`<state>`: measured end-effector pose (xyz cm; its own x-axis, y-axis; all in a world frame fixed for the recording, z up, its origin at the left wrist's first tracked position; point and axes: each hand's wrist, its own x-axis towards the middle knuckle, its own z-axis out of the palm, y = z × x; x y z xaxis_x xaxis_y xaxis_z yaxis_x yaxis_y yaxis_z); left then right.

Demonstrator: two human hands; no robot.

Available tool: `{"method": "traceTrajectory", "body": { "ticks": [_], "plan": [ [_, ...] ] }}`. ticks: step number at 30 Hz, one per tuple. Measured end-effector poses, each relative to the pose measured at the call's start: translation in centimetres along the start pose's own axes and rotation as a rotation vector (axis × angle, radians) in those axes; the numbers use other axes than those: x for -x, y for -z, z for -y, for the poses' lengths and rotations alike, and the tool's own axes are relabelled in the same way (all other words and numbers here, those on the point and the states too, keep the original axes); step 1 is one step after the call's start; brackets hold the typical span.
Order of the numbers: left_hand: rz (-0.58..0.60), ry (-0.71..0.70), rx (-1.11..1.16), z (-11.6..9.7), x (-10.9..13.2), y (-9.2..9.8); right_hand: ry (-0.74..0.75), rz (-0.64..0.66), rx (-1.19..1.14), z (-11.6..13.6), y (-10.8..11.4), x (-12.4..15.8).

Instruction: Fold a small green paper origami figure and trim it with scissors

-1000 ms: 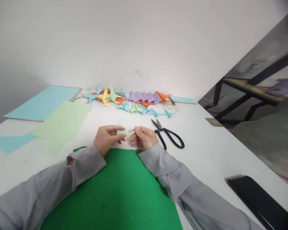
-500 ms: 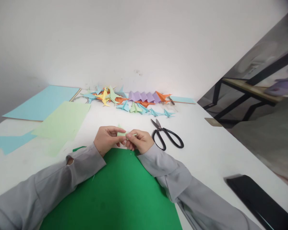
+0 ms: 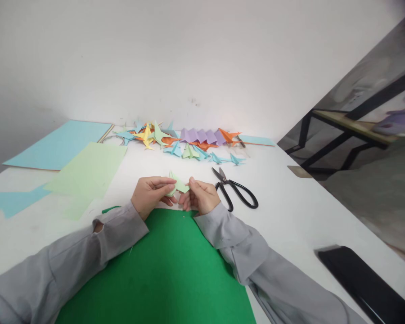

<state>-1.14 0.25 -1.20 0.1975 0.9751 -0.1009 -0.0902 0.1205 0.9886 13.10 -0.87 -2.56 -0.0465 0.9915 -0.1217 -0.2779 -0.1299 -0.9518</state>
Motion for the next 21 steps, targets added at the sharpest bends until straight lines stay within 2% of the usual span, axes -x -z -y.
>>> {"method": "traceTrajectory", "body": {
  "ticks": [7,12,21],
  "plan": [
    [0.002,-0.085,0.016,0.06,-0.11,-0.06,0.006,0.013,-0.048,0.26,0.03,-0.07],
    [0.003,-0.112,0.002,0.06,-0.16,0.01,0.035,0.016,0.047,-0.13,0.03,-0.10],
    [0.078,-0.097,0.098,0.52,-0.32,0.44,0.032,-0.016,0.010,-0.30,0.11,-0.22]
  ]
}}
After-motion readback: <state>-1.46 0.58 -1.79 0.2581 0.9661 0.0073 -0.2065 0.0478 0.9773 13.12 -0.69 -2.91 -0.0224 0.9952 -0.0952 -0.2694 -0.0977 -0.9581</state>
